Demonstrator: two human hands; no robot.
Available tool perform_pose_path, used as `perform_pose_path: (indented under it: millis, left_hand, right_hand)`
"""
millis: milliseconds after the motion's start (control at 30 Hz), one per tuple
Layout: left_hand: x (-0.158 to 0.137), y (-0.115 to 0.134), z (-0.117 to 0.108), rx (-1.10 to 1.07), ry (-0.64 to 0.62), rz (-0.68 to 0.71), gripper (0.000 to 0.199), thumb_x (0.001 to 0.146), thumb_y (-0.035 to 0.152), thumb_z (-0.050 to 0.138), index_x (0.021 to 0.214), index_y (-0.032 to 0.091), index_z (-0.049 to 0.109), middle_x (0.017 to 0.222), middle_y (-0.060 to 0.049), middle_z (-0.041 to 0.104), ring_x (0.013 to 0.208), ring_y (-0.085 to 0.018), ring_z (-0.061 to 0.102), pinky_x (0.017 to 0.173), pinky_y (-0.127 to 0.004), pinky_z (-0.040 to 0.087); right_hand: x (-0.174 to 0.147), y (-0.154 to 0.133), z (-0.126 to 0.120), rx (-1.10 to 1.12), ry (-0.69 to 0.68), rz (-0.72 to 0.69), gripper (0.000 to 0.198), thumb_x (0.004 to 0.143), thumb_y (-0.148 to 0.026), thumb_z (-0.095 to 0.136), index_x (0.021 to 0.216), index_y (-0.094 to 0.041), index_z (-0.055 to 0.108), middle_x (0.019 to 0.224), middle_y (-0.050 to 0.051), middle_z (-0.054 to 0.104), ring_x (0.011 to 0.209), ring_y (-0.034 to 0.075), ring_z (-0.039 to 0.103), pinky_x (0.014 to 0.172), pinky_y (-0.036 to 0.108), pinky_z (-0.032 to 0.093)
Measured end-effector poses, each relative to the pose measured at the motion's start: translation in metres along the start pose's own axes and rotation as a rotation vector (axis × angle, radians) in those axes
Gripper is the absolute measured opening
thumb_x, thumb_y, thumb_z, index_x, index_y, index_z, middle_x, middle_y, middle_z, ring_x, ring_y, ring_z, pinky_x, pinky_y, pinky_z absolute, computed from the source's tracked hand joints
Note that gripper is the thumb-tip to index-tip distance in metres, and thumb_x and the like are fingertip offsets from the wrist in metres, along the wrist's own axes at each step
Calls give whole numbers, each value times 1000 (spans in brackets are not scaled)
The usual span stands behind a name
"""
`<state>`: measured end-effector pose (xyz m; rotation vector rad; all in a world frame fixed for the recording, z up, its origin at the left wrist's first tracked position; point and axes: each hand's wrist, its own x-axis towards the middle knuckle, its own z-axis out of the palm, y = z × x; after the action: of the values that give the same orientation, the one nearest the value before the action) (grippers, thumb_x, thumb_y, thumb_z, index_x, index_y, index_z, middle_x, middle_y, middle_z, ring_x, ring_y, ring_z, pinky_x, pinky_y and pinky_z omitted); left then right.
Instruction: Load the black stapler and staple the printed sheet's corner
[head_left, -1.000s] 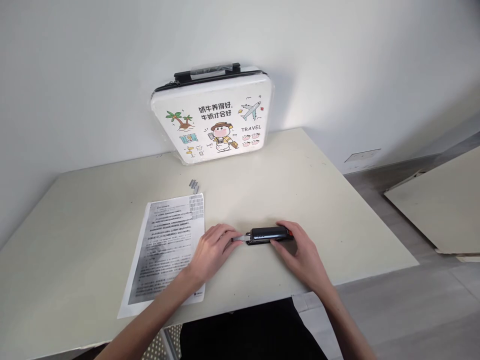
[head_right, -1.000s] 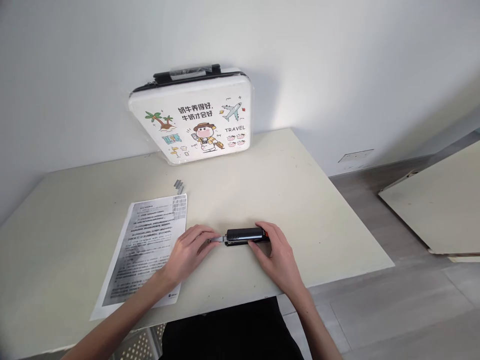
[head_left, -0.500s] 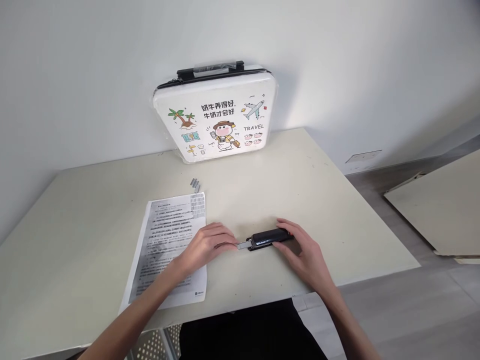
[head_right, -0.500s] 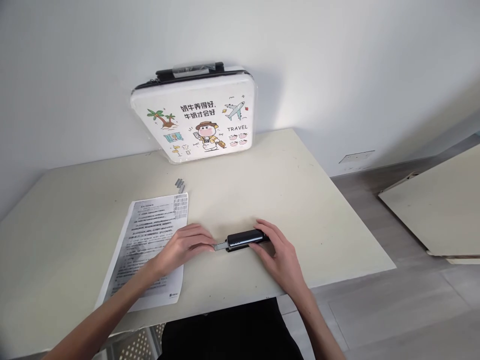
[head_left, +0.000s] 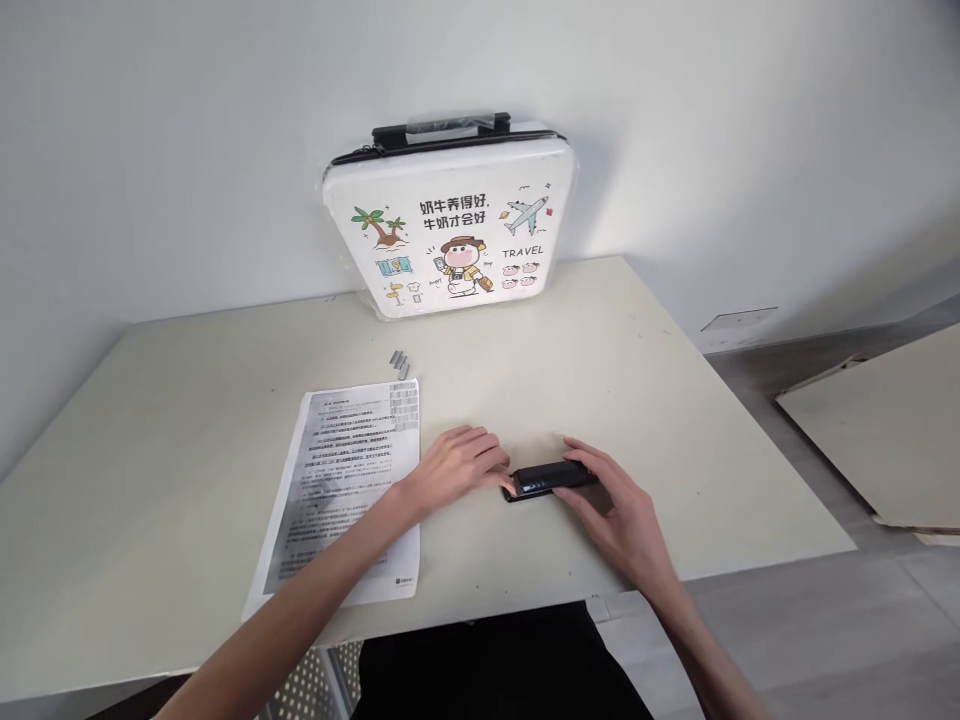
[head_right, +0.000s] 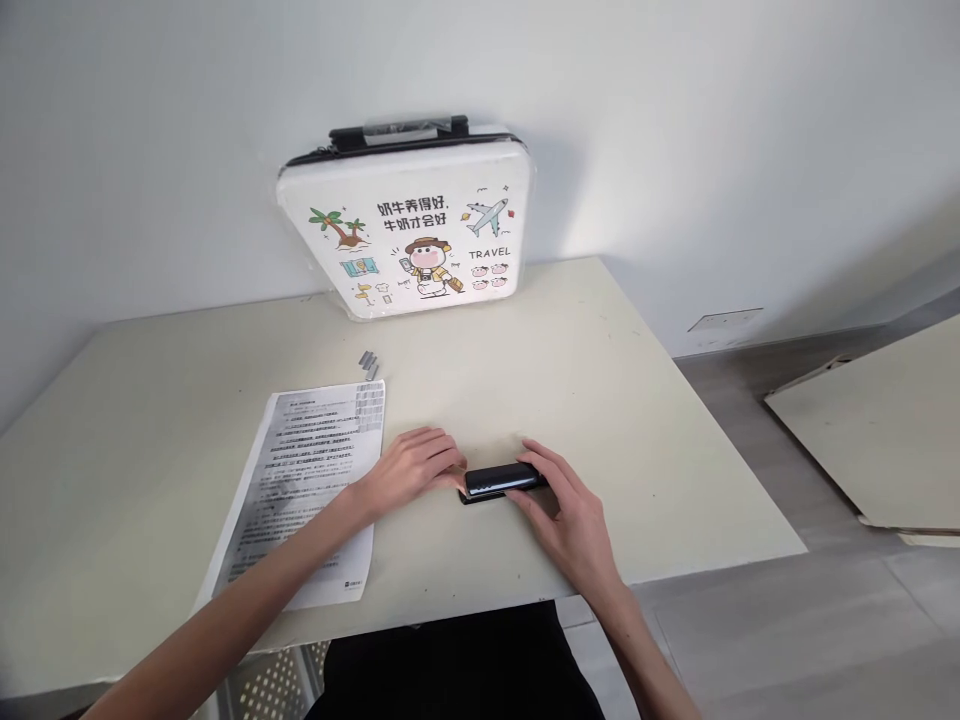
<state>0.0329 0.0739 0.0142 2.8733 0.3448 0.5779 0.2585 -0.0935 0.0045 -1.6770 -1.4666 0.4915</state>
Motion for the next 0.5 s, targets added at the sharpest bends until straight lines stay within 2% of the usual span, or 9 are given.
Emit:
perform_pose_path:
  millis: [167, 267, 400, 500]
  left_hand:
    - [-2, 4, 6, 4, 17, -40, 46, 106, 57, 48, 90, 18, 66, 81, -3, 67, 74, -17, 61, 70, -31, 44]
    - [-2, 7, 2, 3, 10, -45, 45, 103, 60, 53, 92, 18, 67, 83, -4, 69, 77, -19, 64, 72, -32, 47]
    - [-22, -10, -27, 3, 22, -85, 37, 104, 56, 58, 106, 21, 69, 99, -6, 74, 96, -23, 68, 87, -37, 51]
    - [-58, -48, -60, 151, 175, -356, 27, 108, 45, 53, 113, 22, 68, 109, -8, 74, 105, -27, 66, 99, -44, 49]
  right_hand:
    - [0, 0, 1, 10, 2, 2, 30, 100, -42, 65, 127, -29, 64, 147, 9, 65, 127, 30, 68, 105, 47, 58]
    - [-1, 1, 1, 36, -1, -3, 31, 99, -44, 66, 126, -29, 64, 143, 10, 67, 128, 30, 67, 105, 48, 57]
    - [-2, 0, 1, 75, -9, 12, 31, 99, -44, 67, 126, -29, 64, 141, 10, 67, 129, 30, 66, 107, 48, 56]
    - [-3, -1, 1, 83, -13, 33, 31, 99, -44, 67, 126, -29, 65, 141, 10, 67, 130, 30, 65, 109, 49, 54]
